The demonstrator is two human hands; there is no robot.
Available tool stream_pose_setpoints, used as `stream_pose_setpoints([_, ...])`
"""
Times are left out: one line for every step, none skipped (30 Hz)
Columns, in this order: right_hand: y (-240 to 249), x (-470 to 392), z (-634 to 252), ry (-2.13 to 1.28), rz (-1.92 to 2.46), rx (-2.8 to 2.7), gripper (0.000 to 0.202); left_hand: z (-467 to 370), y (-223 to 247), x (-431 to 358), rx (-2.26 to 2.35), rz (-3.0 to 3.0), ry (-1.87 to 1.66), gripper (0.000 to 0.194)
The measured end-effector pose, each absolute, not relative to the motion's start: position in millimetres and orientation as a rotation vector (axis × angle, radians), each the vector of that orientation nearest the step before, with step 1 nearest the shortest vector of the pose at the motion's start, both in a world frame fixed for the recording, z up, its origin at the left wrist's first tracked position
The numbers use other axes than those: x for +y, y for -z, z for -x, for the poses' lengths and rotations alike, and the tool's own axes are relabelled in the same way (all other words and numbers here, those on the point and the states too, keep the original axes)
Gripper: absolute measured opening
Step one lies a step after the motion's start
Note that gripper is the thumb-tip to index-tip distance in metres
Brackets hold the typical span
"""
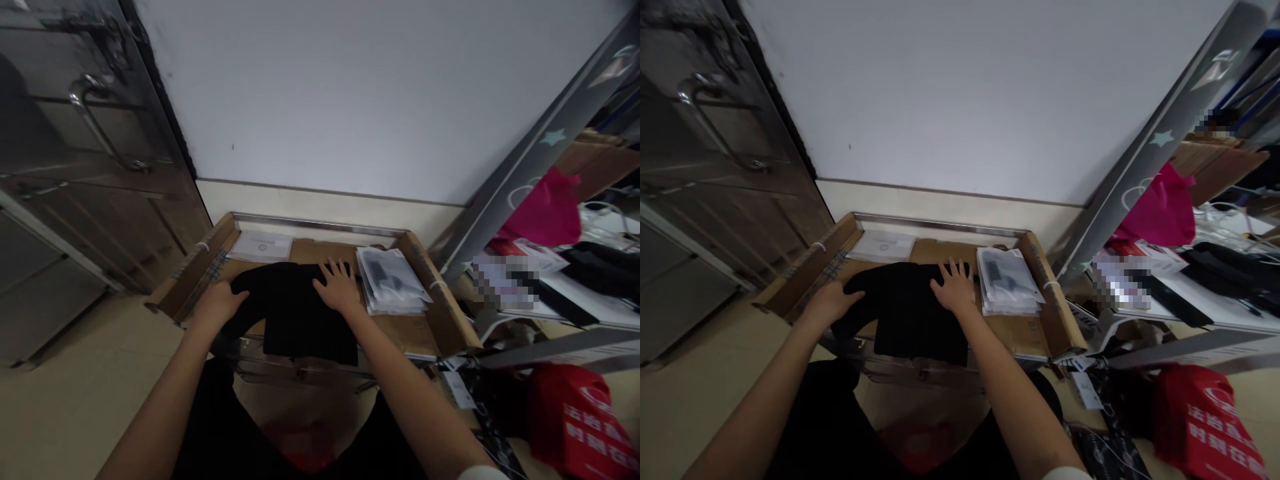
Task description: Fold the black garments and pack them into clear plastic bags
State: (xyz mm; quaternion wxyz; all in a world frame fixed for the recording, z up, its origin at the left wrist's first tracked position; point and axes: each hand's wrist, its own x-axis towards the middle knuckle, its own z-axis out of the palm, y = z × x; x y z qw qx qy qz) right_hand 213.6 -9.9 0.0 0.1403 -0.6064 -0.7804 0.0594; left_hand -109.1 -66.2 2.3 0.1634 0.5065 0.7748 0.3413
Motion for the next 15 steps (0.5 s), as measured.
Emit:
stream_pose_setpoints([-1, -10, -214, -0.189, 1.749, -2.25, 0.066, 116, -1, -63, 2.109, -1.383, -0.999, 0.037])
stream_pose_setpoints([-2, -10, -214, -0.21, 1.751, -2.232, 0.067, 121, -1, -58, 2.017, -1.342, -1.03, 0.036])
stream_pose_setpoints([-3, -11, -215, -0.232, 1.753, -2.195, 0.07, 125, -3, -54, 1.951, -1.322, -1.059, 0.035])
stream_pose_setpoints([-3, -11, -215, -0.255, 1.752, -2.138, 0.073, 128, -6, -49, 1.923, -1.318, -1.083, 0.033])
stream_pose_setpoints([-3, -11, -217, -0.276, 1.741, -2.063, 0.074, 131, -10, -44, 1.932, -1.32, -1.099, 0.032])
stream_pose_setpoints([-3, -12, -218, -0.295, 1.711, -1.976, 0.074, 132, -16, -40, 1.961, -1.327, -1.106, 0.03])
stream_pose_setpoints([-3, -11, -219, -0.315, 1.665, -1.889, 0.071, 133, -23, -36, 1.996, -1.34, -1.11, 0.028])
stream_pose_setpoints([-2, -11, -220, -0.338, 1.61, -1.808, 0.067, 132, -31, -33, 2.026, -1.361, -1.121, 0.027])
stream_pose_setpoints([0, -10, -221, -0.366, 1.554, -1.734, 0.062, 131, -40, -31, 2.048, -1.394, -1.137, 0.026])
stream_pose_setpoints([1, -9, -222, -0.397, 1.506, -1.668, 0.059, 128, -49, -28, 2.063, -1.434, -1.15, 0.026])
stream_pose_setpoints([2, -8, -222, -0.431, 1.467, -1.615, 0.057, 124, -58, -26, 2.073, -1.475, -1.161, 0.026])
stream_pose_setpoints([3, -7, -222, -0.464, 1.438, -1.575, 0.056, 119, -66, -25, 2.072, -1.514, -1.165, 0.027])
stream_pose_setpoints([5, -6, -221, -0.492, 1.415, -1.546, 0.055, 111, -73, -24, 2.051, -1.543, -1.164, 0.028])
stream_pose_setpoints([5, -4, -221, -0.513, 1.397, -1.527, 0.054, 102, -80, -23, 2.001, -1.563, -1.177, 0.028])
stream_pose_setpoints([6, -3, -220, -0.526, 1.384, -1.515, 0.054, 92, -85, -24, 1.927, -1.575, -1.196, 0.029])
